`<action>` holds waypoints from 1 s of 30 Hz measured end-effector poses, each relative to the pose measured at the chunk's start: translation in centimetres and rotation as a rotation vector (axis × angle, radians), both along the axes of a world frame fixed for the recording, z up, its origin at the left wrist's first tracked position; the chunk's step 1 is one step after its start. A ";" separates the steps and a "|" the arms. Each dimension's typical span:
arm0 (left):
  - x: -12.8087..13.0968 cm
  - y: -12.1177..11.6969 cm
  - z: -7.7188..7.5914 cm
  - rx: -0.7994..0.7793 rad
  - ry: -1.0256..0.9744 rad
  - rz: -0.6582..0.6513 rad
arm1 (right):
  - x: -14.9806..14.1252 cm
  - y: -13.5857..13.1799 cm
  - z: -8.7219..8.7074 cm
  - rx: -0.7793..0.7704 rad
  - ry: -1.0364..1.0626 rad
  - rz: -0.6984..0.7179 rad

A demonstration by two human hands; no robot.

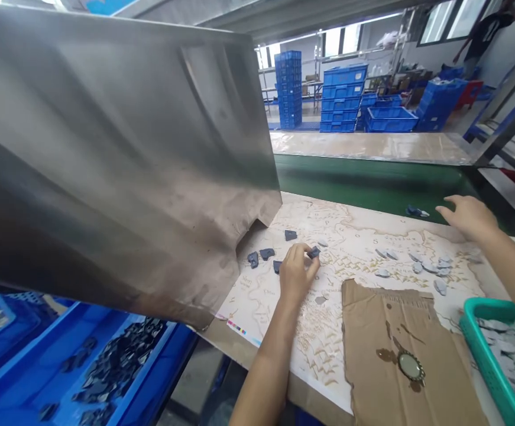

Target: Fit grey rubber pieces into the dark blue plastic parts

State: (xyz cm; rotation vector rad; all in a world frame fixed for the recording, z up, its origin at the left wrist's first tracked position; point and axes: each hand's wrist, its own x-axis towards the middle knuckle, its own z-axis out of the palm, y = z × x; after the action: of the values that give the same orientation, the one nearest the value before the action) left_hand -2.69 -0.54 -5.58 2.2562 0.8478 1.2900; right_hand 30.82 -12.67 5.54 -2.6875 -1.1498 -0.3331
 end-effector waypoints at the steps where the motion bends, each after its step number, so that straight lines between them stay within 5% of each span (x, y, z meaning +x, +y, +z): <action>1: 0.0 -0.2 0.1 -0.062 -0.028 -0.024 | -0.7 -1.0 0.6 -0.020 0.012 -0.050; 7: -0.5 -0.7 0.8 -0.299 -0.042 -0.152 | -6.4 -11.4 2.9 -0.113 0.093 -0.145; 12: -1.0 -1.1 0.8 -0.414 -0.114 -0.183 | -8.9 -18.8 -1.2 -0.124 0.344 0.248; 18: -1.5 -1.8 0.9 -0.454 -0.156 -0.125 | -10.3 -18.3 -4.6 0.016 0.335 0.324; 30: -1.5 -2.0 0.8 -0.338 -0.242 -0.099 | -13.2 -17.8 -2.6 0.265 0.671 0.238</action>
State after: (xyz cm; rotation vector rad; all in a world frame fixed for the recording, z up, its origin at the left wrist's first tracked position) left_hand -4.20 -2.56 -4.74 1.8157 0.7877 1.2376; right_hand 17.61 -30.46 2.98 -2.1314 -1.0860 0.4000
